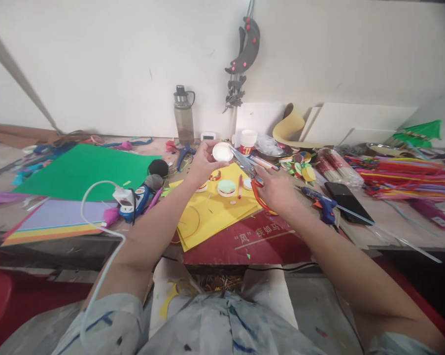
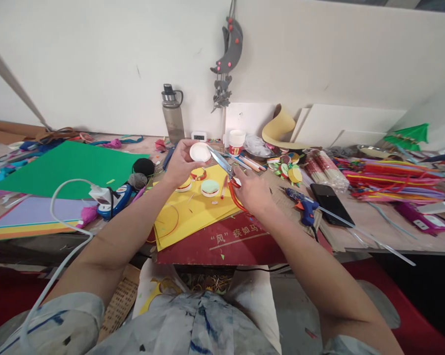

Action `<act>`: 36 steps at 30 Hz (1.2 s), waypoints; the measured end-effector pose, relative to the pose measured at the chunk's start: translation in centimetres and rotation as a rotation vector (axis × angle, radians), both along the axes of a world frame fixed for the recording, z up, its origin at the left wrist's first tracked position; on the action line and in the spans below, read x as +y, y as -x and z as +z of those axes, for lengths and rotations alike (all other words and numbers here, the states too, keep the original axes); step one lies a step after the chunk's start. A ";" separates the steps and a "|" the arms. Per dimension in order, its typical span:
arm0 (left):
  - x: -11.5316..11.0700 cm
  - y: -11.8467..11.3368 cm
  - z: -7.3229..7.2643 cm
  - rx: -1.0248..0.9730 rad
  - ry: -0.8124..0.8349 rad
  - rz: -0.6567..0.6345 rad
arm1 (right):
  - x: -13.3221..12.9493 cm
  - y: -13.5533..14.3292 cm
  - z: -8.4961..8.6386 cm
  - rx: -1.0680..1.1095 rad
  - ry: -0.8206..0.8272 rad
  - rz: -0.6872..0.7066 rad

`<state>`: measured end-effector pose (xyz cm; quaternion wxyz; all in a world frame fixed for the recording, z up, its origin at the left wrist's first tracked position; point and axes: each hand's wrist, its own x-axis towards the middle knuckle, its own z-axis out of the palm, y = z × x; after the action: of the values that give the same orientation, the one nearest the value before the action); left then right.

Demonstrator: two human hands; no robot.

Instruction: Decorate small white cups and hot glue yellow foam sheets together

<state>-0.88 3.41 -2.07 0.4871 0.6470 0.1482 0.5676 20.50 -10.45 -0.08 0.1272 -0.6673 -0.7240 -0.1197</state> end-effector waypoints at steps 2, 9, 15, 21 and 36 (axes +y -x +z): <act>0.1 0.3 0.1 0.002 0.053 -0.037 | 0.0 -0.1 0.1 -0.020 0.004 0.009; 0.1 0.5 0.0 0.032 0.094 -0.030 | -0.1 -0.2 0.2 -0.071 0.026 0.007; 0.0 0.5 0.2 0.037 0.139 -0.084 | -0.3 -0.3 0.4 -0.101 0.057 -0.005; -0.1 0.8 0.5 0.016 0.171 -0.120 | -0.1 -0.9 0.1 -0.066 0.037 0.021; 2.0 2.5 1.5 -0.174 0.018 0.020 | -2.8 0.9 -0.2 0.234 0.148 0.126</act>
<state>-3.39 5.45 -0.58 0.4981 0.5892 0.1170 0.6253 19.55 -13.21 -0.25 0.1684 -0.6374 -0.7516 0.0208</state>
